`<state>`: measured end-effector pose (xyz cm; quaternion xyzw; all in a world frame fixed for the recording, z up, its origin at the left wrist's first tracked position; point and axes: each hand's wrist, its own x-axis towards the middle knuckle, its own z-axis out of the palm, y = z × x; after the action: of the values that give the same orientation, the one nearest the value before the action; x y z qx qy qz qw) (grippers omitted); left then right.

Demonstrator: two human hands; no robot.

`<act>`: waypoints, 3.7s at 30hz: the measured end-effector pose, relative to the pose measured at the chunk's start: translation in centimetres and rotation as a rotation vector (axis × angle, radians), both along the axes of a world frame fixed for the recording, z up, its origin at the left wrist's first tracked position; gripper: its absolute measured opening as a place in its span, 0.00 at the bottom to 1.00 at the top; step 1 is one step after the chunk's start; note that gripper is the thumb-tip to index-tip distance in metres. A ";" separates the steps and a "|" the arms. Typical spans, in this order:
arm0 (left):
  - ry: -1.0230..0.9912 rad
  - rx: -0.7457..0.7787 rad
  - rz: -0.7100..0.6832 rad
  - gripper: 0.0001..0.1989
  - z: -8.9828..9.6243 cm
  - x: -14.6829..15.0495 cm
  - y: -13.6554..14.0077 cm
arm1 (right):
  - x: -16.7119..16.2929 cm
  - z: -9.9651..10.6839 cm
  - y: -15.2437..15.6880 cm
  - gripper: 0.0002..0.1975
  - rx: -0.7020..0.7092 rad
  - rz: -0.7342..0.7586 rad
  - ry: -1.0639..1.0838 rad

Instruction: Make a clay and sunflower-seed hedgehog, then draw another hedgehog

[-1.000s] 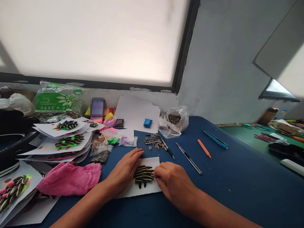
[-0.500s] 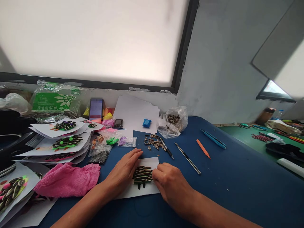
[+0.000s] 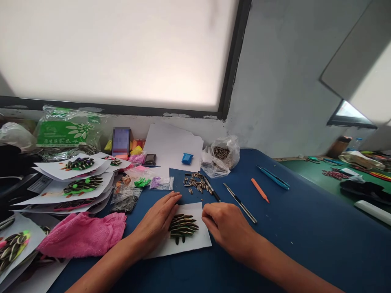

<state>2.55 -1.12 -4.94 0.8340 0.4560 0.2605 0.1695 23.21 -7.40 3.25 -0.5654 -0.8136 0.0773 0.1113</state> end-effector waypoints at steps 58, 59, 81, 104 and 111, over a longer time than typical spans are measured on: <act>-0.235 -0.073 0.020 0.22 1.7 0.0 0.0 | -0.3 -3.2 1.3 0.24 0.078 0.145 0.037; -0.255 -0.074 0.030 0.22 2.1 -0.1 0.0 | 0.0 -3.2 1.5 0.24 0.074 0.122 0.038; -0.331 -0.081 0.249 0.15 3.7 -2.0 0.8 | 0.6 -3.0 2.2 0.26 -0.111 0.106 -0.130; -0.592 -0.131 0.397 0.15 1.7 -2.9 3.2 | 0.6 -3.5 2.6 0.29 -0.099 0.102 -0.146; 0.146 0.124 0.412 0.22 1.9 -3.8 3.5 | 0.6 -3.1 2.7 0.29 -0.132 0.116 -0.191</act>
<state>-1.24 2.38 -3.00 0.7487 0.6109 0.2559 0.0277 23.86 -4.73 0.15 -0.5283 -0.8450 0.0828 -0.0091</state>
